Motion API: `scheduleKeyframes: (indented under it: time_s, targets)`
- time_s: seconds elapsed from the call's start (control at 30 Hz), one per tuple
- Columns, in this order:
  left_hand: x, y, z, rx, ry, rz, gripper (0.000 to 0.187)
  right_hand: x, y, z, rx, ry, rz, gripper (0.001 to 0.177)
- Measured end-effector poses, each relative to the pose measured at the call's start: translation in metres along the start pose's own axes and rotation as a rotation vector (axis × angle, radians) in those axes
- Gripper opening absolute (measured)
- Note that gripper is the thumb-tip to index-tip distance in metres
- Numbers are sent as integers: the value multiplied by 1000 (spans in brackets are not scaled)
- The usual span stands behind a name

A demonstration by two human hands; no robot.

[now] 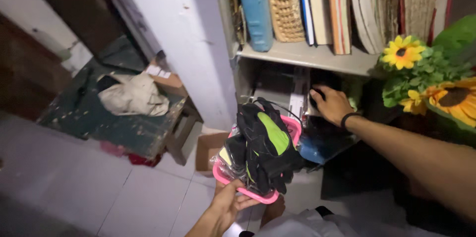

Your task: The person empties a brown basket and a pink basket, then sorts and places various small items including a black box, a gift bag, a camera, and other accessories onto a shelf and a table. The person handles items one by one and arranges them in different locations.

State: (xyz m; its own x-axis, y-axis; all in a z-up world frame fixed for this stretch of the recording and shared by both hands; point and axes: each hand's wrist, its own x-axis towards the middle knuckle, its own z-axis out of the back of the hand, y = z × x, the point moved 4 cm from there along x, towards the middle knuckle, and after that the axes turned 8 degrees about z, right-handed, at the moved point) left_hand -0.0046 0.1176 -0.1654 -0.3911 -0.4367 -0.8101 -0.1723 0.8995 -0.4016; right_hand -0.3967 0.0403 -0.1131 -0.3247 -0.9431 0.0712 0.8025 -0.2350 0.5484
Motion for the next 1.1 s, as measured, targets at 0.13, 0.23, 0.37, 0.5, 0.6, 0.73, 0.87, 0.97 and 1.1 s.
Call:
scheduleKeyframes:
  time_s: [0.13, 0.23, 0.37, 0.5, 0.6, 0.73, 0.87, 0.97, 1.1]
  targets:
    - [-52, 16, 18, 41, -13, -19, 63, -42, 41, -13, 165, 79, 83, 54]
    - [-87, 30, 27, 135, 5, -49, 63, -83, 60, -32, 552, 360, -82, 67]
    - [-125, 56, 36, 279, -18, -52, 63, -164, 82, -35, 812, 601, -232, 78]
    - [-150, 80, 16, 466, 53, -37, 57, -248, 83, 4, 1033, 599, -327, 80]
    - [-168, 96, -12, 564, 59, -3, 55, -294, 77, 53, 1055, 553, -212, 81]
    - [-189, 109, -59, 700, 81, 44, 52, -343, 45, 116, 1026, 511, -357, 78]
    - [-206, 112, -122, 790, 126, 64, 56, -373, 12, 176, 1005, 350, -324, 66]
    - [-207, 122, -182, 864, 101, 92, 53, -393, -19, 227, 1035, 236, -278, 58]
    - [-188, 160, -272, 951, 190, 94, 46, -425, -87, 302, 940, 122, -364, 46]
